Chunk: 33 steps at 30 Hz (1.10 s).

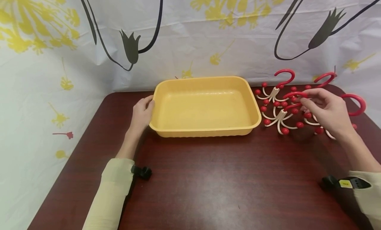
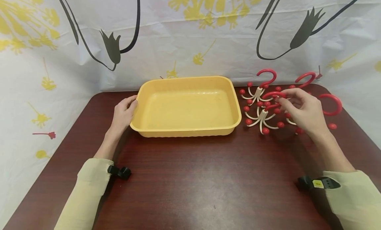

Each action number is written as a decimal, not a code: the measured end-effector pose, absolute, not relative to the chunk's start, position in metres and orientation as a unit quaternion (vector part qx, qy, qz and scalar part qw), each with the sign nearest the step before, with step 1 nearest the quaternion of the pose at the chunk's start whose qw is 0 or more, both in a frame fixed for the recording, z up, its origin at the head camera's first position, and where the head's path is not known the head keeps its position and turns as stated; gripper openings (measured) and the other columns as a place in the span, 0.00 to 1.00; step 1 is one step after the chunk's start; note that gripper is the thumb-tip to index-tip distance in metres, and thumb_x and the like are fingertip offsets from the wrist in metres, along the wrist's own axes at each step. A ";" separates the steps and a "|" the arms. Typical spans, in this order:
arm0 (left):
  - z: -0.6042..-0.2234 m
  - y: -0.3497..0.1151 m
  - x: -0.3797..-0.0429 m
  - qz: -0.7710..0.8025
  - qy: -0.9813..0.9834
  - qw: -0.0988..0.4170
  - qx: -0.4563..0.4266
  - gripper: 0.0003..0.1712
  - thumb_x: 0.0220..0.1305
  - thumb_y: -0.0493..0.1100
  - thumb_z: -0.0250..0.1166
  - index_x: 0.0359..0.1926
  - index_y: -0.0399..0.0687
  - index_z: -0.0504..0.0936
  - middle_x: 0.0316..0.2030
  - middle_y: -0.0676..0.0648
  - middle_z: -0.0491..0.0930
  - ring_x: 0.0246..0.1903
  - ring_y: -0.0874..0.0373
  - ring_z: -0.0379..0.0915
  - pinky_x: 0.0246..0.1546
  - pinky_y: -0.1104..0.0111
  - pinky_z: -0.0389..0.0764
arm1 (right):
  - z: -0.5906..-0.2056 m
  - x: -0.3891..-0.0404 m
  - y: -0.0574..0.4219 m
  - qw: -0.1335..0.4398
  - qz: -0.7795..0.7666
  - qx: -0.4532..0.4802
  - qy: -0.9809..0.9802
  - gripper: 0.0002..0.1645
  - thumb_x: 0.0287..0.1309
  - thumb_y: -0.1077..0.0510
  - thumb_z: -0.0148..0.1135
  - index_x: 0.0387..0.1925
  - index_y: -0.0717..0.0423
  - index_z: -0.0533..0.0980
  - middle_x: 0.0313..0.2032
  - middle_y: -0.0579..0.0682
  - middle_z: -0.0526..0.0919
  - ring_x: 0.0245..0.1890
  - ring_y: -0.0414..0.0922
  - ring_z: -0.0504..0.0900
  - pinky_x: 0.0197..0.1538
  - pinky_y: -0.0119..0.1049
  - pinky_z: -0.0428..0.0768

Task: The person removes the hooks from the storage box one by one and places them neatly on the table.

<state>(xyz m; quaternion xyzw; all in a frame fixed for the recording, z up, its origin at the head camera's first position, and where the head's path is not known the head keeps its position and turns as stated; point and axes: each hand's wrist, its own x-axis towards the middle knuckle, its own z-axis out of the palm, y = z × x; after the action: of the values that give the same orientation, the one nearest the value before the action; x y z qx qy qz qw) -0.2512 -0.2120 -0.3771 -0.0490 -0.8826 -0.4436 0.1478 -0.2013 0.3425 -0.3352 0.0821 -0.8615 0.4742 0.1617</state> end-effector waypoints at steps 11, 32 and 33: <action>-0.377 -0.212 -0.255 -0.426 -0.892 0.140 -0.059 0.25 0.78 0.43 0.51 0.67 0.32 0.73 0.52 0.33 0.77 0.50 0.41 0.74 0.54 0.51 0.76 | -0.331 -0.202 0.345 0.191 0.468 0.082 -0.859 0.12 0.67 0.59 0.64 0.50 0.54 0.82 0.31 0.41 0.82 0.24 0.34 0.76 0.22 0.26 0.68; -0.366 -0.220 -0.251 -0.374 -0.917 0.123 -0.056 0.27 0.78 0.48 0.49 0.64 0.32 0.76 0.52 0.33 0.74 0.47 0.41 0.71 0.50 0.49 0.75 | -0.324 -0.217 0.338 0.158 0.377 0.077 -0.909 0.21 0.73 0.48 0.55 0.60 0.51 0.78 0.42 0.23 0.77 0.38 0.33 0.72 0.38 0.23 0.64; -0.366 -0.220 -0.251 -0.373 -0.918 0.121 -0.054 0.27 0.79 0.49 0.49 0.64 0.33 0.75 0.52 0.34 0.74 0.48 0.42 0.71 0.50 0.49 0.75 | -0.323 -0.218 0.338 0.154 0.371 0.077 -0.913 0.22 0.74 0.47 0.54 0.61 0.51 0.78 0.43 0.22 0.76 0.38 0.33 0.71 0.39 0.24 0.64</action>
<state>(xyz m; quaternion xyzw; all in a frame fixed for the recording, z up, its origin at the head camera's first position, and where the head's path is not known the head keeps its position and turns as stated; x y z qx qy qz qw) -0.2511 -0.2202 -0.3655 -0.0540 -0.9185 -0.3725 0.1214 -0.2184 0.3378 -0.3235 0.0773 -0.9126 0.3709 0.1536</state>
